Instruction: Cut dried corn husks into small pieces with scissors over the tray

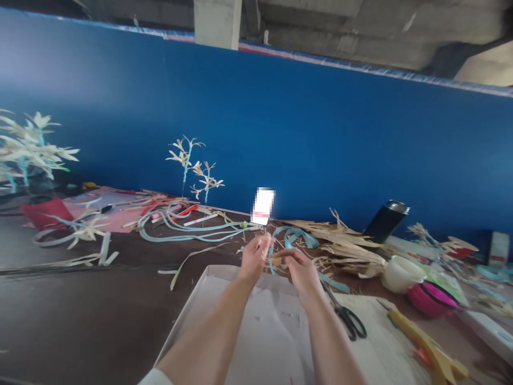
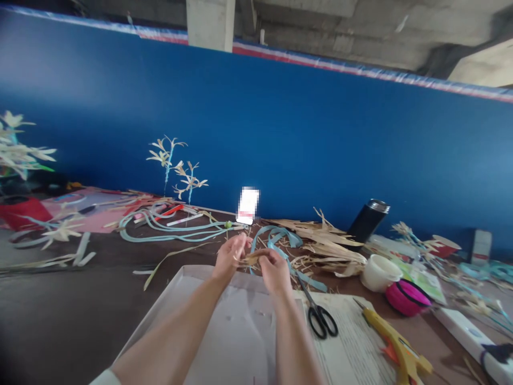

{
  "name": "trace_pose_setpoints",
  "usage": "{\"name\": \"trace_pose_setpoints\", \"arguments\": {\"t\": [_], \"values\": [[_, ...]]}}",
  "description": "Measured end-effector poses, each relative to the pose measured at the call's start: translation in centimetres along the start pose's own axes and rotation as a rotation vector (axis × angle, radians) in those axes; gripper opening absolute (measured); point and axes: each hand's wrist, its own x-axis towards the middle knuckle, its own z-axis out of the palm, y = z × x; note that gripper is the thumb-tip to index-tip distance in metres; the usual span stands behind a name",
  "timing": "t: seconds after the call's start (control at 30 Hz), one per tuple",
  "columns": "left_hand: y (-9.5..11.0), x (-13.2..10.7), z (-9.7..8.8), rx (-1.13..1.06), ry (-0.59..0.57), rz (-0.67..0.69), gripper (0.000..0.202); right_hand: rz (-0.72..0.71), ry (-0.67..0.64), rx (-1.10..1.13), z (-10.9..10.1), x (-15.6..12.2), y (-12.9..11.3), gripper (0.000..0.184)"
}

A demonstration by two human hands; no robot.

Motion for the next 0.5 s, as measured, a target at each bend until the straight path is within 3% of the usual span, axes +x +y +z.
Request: {"name": "trace_pose_setpoints", "arguments": {"t": [0.1,0.17,0.37,0.5], "values": [[-0.3,-0.4,0.3,0.241,-0.163,0.093,0.029,-0.134,0.0,-0.192,-0.7,0.3,0.7,0.02],[-0.6,-0.5,0.4,0.339,-0.211,0.103,0.026,-0.179,-0.004,-0.26,-1.1,0.5,1.0,0.02],[-1.6,-0.1,0.4,0.41,-0.246,0.09,0.025,-0.239,0.079,-0.298,-0.9,0.6,1.7,0.033],[-1.9,-0.1,0.2,0.451,-0.195,0.118,0.021,-0.122,0.084,-0.238,-1.9,0.3,0.4,0.049]]}}
